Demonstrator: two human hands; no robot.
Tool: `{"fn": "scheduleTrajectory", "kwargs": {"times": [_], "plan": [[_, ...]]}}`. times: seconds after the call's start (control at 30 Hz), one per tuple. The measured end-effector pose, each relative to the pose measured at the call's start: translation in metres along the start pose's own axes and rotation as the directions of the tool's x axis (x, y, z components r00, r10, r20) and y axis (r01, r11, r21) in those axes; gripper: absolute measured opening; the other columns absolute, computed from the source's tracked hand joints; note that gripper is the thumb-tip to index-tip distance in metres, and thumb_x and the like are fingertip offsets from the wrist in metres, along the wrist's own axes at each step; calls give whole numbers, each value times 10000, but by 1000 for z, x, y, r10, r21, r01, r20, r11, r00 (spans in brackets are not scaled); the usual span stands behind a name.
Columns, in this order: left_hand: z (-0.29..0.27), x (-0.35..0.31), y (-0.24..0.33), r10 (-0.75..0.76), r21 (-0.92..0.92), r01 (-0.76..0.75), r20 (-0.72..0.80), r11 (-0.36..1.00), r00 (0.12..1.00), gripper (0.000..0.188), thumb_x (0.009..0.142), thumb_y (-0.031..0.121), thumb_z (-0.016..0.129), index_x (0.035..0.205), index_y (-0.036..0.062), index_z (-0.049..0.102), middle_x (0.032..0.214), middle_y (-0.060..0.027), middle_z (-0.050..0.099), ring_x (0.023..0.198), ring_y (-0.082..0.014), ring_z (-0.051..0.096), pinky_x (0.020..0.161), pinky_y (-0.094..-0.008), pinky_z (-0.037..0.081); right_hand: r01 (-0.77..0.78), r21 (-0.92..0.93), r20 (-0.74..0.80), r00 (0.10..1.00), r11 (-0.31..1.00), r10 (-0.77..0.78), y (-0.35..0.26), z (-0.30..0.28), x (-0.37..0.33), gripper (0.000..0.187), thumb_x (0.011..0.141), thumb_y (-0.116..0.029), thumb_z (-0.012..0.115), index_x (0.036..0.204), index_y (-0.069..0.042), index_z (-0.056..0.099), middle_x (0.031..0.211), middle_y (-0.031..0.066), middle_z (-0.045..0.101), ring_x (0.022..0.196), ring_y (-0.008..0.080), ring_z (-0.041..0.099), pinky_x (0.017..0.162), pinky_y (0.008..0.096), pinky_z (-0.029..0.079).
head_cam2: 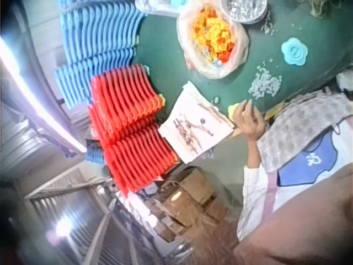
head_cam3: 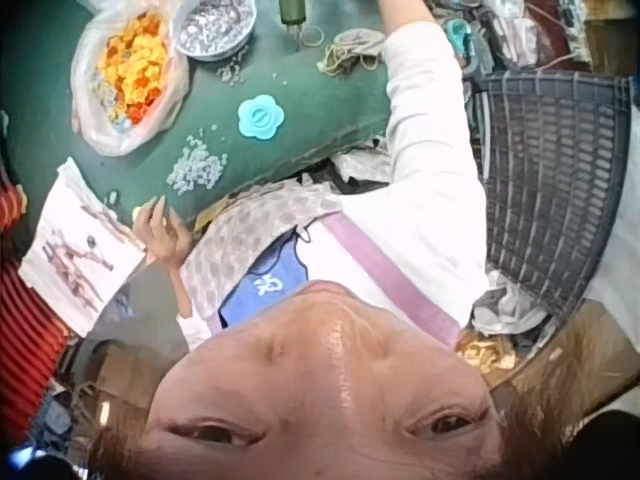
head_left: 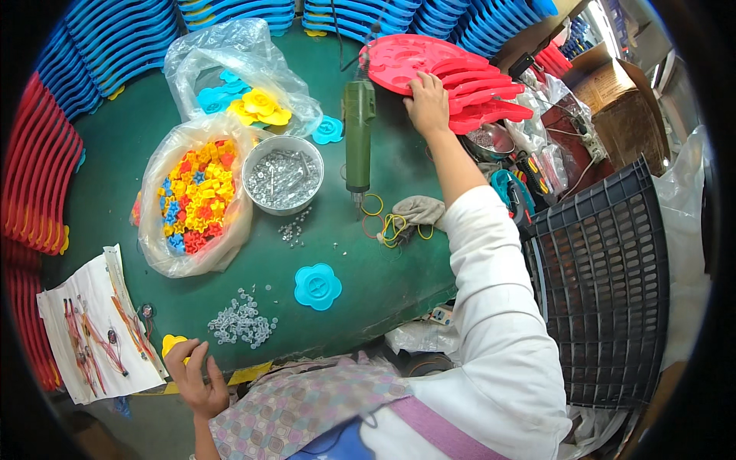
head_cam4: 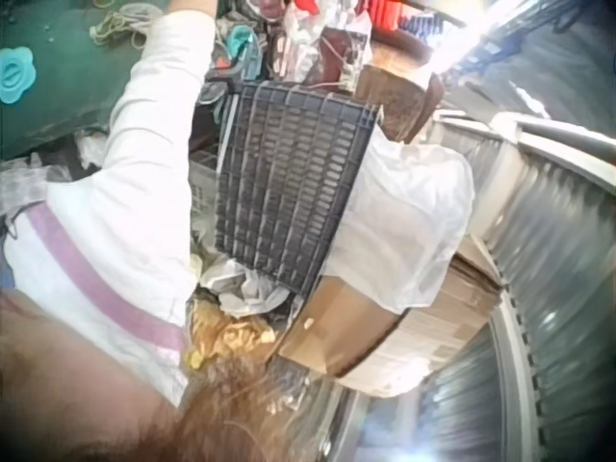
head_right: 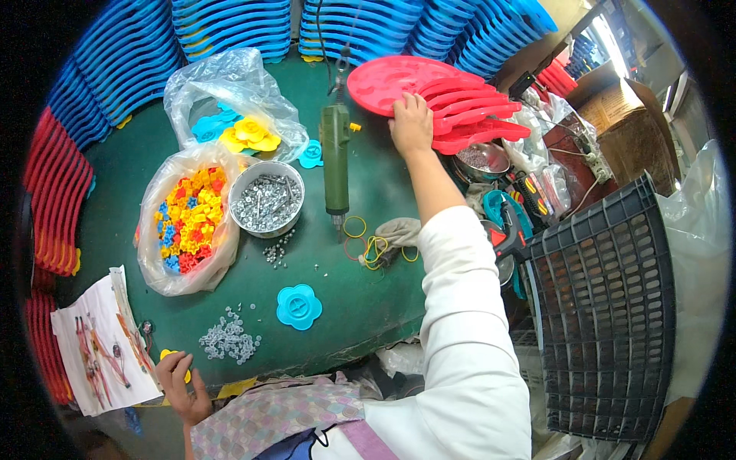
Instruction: The person assembles small plastic toys by placing star-shaped pieces into a pink plastic mold, then uses a hot glue gun to attach components. The person handles colorful plastic pieces, a pink mold, and a hot glue gun on a green workbench.
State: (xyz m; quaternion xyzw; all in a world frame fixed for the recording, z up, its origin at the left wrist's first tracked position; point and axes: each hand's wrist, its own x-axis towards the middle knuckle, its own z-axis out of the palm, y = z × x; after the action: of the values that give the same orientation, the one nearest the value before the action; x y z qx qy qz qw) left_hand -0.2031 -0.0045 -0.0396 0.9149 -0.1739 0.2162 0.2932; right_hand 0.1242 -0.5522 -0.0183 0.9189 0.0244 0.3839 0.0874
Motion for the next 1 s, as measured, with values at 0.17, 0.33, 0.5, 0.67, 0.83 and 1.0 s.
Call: {"fn": "scheduleTrajectory", "kwargs": {"times": [0.17, 0.33, 0.5, 0.67, 0.83, 1.0], "plan": [[18, 24, 22, -27, -221, 29, 15, 975, 1000, 285, 835, -48, 650, 1118, -19, 643, 1071, -175, 623, 953, -340, 608, 878, -407, 487, -166, 517, -305, 881, 840, 362, 35, -43, 33, 319, 810, -145, 791, 1029, -6, 605, 975, 156, 596, 929, 331, 582, 860, 427, 464], [30, 60, 42, -122, -595, 244, 238, 766, 964, 334, 860, -5, 677, 1189, -3, 619, 1087, -156, 622, 933, -293, 645, 890, -358, 503, 158, 923, -364, 655, 351, 663, -54, -174, 17, 323, 948, -29, 669, 1200, 28, 475, 1088, 134, 596, 889, 198, 673, 813, 316, 569], [40, 115, 117, -144, -928, 307, 340, -210, 930, 568, 923, 159, 677, 1418, 15, 439, 1287, -146, 592, 1161, -268, 621, 1016, -384, 492, 462, 301, -483, 828, 834, -284, -147, -271, -74, 178, 819, -76, 718, 986, -48, 666, 1010, 65, 635, 842, 187, 624, 658, 319, 476], [32, 91, 71, -270, -808, 552, 589, -205, 762, 653, 859, 184, 628, 1433, -34, 406, 1349, -165, 574, 1222, -288, 596, 1047, -399, 484, 655, 690, -379, 690, 308, -617, -218, -286, -106, 255, 826, -168, 688, 1041, -34, 716, 989, 60, 656, 839, 176, 652, 624, 274, 515], [-5, 19, 8, -453, -782, 601, 600, -162, 659, 702, 746, 93, 607, 1405, -64, 426, 1321, -175, 593, 1204, -293, 608, 1021, -401, 505, 204, 825, -20, 942, 527, -334, -204, -218, -1, 172, 926, -147, 684, 1045, -32, 732, 923, 169, 725, 764, 307, 702, 669, 380, 544], [-41, -33, -36, -513, -784, 584, 597, -210, 616, 771, 679, 89, 615, 1403, -96, 423, 1301, -221, 604, 1168, -344, 630, 1009, -433, 519, -53, 277, 658, 738, 959, -149, -196, -39, 42, 188, 920, -141, 610, 998, -20, 730, 1041, 181, 731, 981, 373, 701, 861, 447, 568]]}}
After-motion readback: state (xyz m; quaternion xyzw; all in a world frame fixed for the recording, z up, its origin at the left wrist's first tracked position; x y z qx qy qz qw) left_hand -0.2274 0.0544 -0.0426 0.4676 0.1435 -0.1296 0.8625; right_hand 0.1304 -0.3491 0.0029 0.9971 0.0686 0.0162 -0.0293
